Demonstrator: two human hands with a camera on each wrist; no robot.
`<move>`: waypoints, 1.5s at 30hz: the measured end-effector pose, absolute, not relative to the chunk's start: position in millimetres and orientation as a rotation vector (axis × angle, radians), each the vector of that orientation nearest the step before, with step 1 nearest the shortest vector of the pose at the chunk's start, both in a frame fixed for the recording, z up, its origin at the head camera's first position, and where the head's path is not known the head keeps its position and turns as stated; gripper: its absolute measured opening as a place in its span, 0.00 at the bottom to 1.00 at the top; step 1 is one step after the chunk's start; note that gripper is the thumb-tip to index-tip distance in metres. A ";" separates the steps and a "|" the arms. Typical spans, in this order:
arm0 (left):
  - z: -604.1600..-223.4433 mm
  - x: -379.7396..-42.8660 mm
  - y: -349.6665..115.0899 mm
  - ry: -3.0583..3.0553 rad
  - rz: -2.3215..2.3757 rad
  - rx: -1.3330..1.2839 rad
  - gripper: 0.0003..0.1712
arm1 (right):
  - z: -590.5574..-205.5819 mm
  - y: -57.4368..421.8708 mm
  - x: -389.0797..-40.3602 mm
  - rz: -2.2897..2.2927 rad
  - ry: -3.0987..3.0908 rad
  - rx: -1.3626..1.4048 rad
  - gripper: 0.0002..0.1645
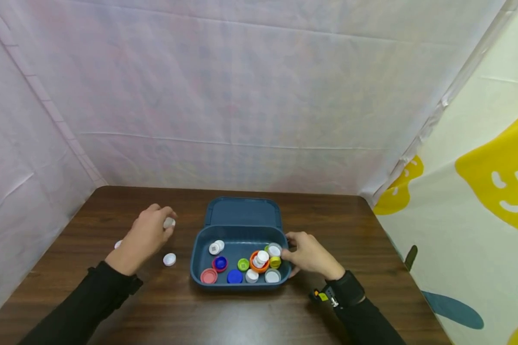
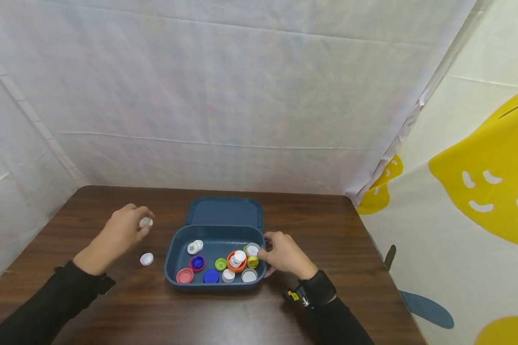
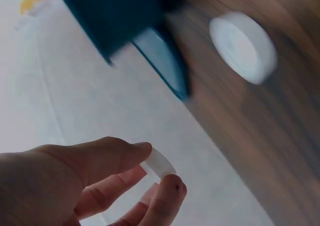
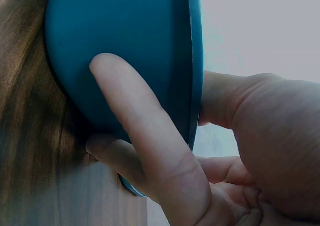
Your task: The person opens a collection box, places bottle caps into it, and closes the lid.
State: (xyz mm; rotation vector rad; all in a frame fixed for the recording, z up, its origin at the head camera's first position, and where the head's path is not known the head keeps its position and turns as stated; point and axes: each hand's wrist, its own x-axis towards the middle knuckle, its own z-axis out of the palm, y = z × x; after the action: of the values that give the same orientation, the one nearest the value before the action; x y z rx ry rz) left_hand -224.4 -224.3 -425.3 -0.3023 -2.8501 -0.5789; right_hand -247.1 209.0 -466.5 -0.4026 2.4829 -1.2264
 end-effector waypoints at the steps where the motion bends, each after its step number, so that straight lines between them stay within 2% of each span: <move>1: -423.4 -222.9 -217.5 -2.845 -0.579 -0.319 0.13 | -466.8 209.2 -247.2 -1.225 2.483 -0.403 0.31; 10: -423.3 -205.9 -160.6 -2.822 -0.624 -0.541 0.14 | -468.5 210.4 -248.4 -1.210 2.491 -0.408 0.32; 16: -429.3 -199.8 -138.3 -2.827 -0.609 -0.700 0.15 | -467.6 209.9 -248.6 -1.211 2.492 -0.411 0.32; 21: -433.9 -198.4 -126.6 -2.910 -0.617 -0.721 0.16 | -466.4 208.8 -248.1 -1.213 2.494 -0.399 0.32; 33: -436.0 -197.9 -127.2 -2.945 -0.645 -0.670 0.16 | -465.1 208.5 -247.6 -1.207 2.499 -0.411 0.30; 45: -432.5 -199.6 -147.8 -2.854 -0.592 -0.665 0.15 | -465.6 209.7 -246.2 -1.216 2.489 -0.405 0.33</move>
State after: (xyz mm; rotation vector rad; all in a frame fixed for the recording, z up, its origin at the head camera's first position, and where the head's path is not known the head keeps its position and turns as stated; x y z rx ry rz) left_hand -199.6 -147.8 -432.5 -0.6653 -2.8545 -0.5916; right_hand -246.2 209.7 -465.6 -0.4050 2.4894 -1.2162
